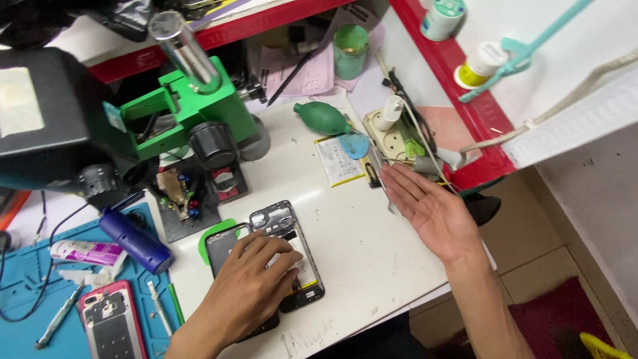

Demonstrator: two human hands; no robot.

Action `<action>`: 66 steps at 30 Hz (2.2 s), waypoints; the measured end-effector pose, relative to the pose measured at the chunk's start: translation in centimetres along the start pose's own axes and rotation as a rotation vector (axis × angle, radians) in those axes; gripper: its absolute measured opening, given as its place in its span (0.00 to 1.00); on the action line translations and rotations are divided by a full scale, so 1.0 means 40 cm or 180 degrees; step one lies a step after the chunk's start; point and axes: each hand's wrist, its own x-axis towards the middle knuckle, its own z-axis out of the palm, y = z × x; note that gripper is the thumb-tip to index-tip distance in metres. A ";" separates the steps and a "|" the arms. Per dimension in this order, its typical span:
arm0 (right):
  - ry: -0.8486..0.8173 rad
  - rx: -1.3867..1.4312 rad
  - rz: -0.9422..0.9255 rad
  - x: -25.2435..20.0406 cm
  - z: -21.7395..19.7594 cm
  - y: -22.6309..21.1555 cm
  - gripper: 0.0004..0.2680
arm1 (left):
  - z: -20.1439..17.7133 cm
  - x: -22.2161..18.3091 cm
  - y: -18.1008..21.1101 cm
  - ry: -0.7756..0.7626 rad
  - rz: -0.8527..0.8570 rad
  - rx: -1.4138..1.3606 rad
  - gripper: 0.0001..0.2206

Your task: Disassembling a smartphone using a prying tool to inspect internal components on a repair bench.

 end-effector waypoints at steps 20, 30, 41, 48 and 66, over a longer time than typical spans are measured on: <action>-0.3407 -0.5533 -0.2904 0.095 0.220 0.273 0.24 | -0.045 -0.125 -0.135 0.0550 -0.0951 0.0124 0.05; -0.3388 -0.5818 -0.2919 0.132 0.220 0.295 0.17 | 0.012 -0.118 -0.175 0.0350 -0.1039 0.0554 0.04; -0.3516 -0.5411 -0.2614 0.135 0.229 0.280 0.12 | -0.003 -0.121 -0.170 0.0449 -0.0969 0.0241 0.04; -0.3672 -0.5045 -0.2421 0.142 0.219 0.263 0.07 | -0.006 -0.127 -0.161 0.0554 -0.0871 0.0273 0.03; -0.4587 -0.5663 -0.3723 0.084 0.214 0.267 0.37 | -0.066 -0.199 -0.197 -0.0068 -0.1300 0.0618 0.18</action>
